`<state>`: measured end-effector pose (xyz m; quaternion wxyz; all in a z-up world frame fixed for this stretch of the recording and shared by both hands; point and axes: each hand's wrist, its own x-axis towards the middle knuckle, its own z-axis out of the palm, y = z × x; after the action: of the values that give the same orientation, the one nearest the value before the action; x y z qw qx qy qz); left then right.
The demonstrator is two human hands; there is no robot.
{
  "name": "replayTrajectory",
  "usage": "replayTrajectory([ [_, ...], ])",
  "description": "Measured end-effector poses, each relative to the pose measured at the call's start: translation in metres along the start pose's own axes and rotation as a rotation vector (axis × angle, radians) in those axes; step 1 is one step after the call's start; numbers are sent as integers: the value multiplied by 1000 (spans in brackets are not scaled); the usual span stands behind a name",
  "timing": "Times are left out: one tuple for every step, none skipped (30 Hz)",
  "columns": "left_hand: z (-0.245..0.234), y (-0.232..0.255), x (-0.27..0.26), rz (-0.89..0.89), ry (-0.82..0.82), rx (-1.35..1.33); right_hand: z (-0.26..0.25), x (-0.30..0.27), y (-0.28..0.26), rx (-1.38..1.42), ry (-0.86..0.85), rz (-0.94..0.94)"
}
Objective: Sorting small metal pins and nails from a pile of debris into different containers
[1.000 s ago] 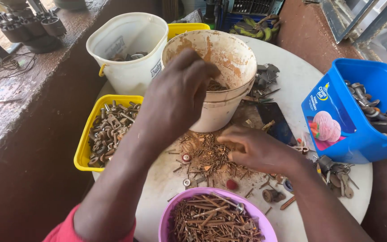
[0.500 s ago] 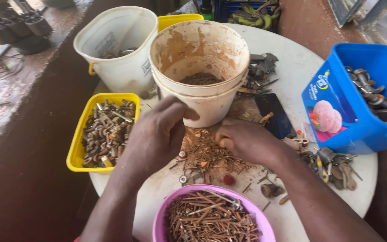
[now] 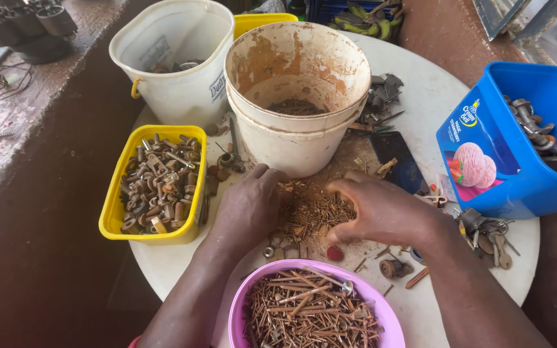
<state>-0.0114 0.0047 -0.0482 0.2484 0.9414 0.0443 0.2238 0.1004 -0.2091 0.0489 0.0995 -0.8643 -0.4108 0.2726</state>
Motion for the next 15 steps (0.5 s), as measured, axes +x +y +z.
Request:
replayTrajectory([
  [-2,0,0,-4,0,0,4,3,3,0,-3,-2],
  [-3,0,0,-16,-20,7,9,5,6,-14,16,-19],
  [-5,0,-1,-28,-40,13,13,7,8,-28,34,-35],
  [-4,-1,-1,-32,-40,12,15,11,10,-28,30,-36],
  [-2,-3,0,-49,-47,7,16,14,12,-5,54,-58],
  [-1,-4,0,-66,-53,2,17,17,14,19,77,-81],
  [1,-5,-1,-70,-52,1,19,20,16,17,74,-81],
  [2,-7,-1,-60,-52,-5,20,22,19,38,83,-83],
  [3,-8,-1,-50,-53,-10,21,24,21,59,93,-84],
  [2,-7,-1,-52,-52,-11,18,22,19,57,90,-84],
  [1,-7,-1,-54,-53,-15,16,20,17,127,91,-56],
  [1,-6,-1,-56,-54,-19,13,18,15,197,92,-28],
  [1,-6,-2,-59,-53,-21,13,18,15,195,89,-27],
  [0,-6,-2,-59,-50,-31,13,18,15,176,94,-57],
  [0,-6,-2,-59,-48,-41,13,18,15,158,100,-86],
])
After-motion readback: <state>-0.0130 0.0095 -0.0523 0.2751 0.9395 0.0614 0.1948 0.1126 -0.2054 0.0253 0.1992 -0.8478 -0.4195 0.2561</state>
